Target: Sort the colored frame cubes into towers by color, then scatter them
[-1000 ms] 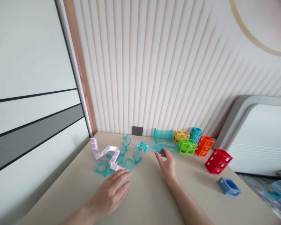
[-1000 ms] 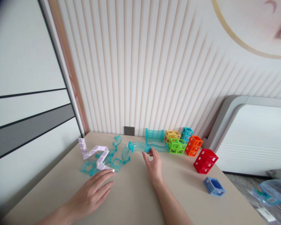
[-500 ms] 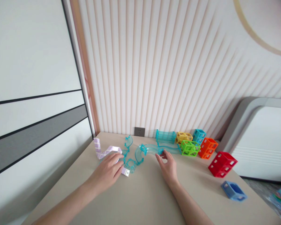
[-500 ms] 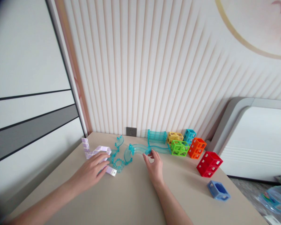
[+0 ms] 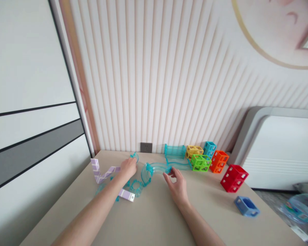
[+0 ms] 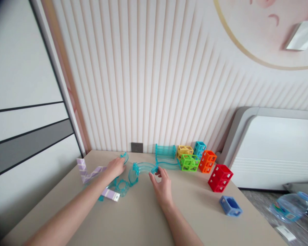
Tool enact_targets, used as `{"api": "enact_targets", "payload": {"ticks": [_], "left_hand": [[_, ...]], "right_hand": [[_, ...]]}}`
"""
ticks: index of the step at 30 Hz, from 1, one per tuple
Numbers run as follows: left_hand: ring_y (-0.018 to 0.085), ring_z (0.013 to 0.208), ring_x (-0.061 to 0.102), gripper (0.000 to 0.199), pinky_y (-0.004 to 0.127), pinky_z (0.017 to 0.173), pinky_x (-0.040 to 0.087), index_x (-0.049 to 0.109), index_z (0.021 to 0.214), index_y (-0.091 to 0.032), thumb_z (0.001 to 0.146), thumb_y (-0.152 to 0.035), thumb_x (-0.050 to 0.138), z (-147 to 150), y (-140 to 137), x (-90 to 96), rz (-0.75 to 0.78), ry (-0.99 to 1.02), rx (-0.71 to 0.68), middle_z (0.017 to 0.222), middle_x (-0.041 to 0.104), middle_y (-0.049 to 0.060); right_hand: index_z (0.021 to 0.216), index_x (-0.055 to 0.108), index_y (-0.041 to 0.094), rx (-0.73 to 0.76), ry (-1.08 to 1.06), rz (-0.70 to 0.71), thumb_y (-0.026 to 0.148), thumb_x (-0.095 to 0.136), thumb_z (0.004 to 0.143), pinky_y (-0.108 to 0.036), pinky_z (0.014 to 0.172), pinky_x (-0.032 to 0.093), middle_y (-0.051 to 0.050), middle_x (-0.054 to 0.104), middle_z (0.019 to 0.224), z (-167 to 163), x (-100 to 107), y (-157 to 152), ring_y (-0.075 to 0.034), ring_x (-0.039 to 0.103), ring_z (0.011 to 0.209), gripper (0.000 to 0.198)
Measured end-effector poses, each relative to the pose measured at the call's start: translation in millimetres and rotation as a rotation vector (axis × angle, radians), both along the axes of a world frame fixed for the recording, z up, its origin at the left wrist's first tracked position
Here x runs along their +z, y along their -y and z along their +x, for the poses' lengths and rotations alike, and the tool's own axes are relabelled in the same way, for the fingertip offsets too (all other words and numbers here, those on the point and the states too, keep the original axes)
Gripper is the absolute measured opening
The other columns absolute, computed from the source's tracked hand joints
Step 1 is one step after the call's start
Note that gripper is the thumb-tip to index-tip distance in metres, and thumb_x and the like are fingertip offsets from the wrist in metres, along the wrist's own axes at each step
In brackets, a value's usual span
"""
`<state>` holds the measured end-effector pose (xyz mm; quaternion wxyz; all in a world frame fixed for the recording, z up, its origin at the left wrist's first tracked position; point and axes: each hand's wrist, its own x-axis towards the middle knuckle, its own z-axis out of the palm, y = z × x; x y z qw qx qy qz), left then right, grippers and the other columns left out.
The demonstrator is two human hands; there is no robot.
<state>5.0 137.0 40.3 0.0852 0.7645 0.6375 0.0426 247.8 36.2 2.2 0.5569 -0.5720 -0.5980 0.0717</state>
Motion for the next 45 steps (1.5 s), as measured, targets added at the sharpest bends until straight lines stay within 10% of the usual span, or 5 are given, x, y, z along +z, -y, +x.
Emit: {"api": "enact_targets", "payload": {"ticks": [12,21,30,37,45], "left_hand": [[0.028,0.120,0.060,0.028,0.045,0.102,0.049,0.065,0.119,-0.015,0.096,-0.007,0.051,2.9,-5.1,-20.4,0.225,0.235,-0.015,0.127,0.062,0.015],[0.031,0.119,0.059,0.037,0.048,0.108,0.043,0.065,0.120,-0.016,0.085,-0.011,0.055,10.6,2.9,9.3,0.335,0.804,-0.019,0.119,0.062,0.015],[0.013,0.053,0.056,0.050,0.025,0.049,0.046,0.060,0.077,-0.018,0.087,-0.065,0.052,20.7,48.5,57.4,-0.001,1.428,-0.030,0.066,0.057,0.000],[0.005,0.033,0.037,0.062,0.018,0.035,0.020,0.047,0.056,-0.019,0.077,-0.073,0.067,17.6,92.7,21.9,-0.211,1.711,0.161,0.045,0.044,-0.007],[0.015,0.061,0.063,0.055,0.021,0.045,0.045,0.069,0.081,-0.016,0.070,-0.069,0.078,24.1,124.0,-7.4,-0.449,1.915,0.187,0.073,0.068,0.003]], "right_hand": [[0.100,0.069,0.019,0.013,0.012,0.000,0.050,0.069,0.087,-0.032,0.069,0.054,-0.005,0.070,0.082,-0.7,-2.4,1.8,-0.022,0.064,0.072,0.033],[0.097,0.068,0.019,0.005,-0.042,-0.015,0.051,0.069,0.087,-0.034,0.071,0.053,-0.006,0.070,0.083,0.1,-1.1,0.8,-0.022,0.064,0.074,0.034],[0.101,0.067,0.015,-0.100,-0.374,-0.045,0.062,0.069,0.081,-0.036,0.072,0.053,-0.008,0.071,0.085,5.4,3.6,-1.7,-0.023,0.064,0.075,0.051],[0.100,0.065,0.016,-0.113,-0.452,-0.009,0.062,0.069,0.081,-0.036,0.074,0.053,-0.007,0.070,0.086,9.2,2.2,-3.5,-0.022,0.064,0.076,0.051],[0.103,0.066,0.016,-0.097,-0.380,0.016,0.060,0.070,0.082,-0.036,0.072,0.053,-0.009,0.072,0.089,5.3,1.7,-0.8,-0.022,0.065,0.075,0.048]]}}
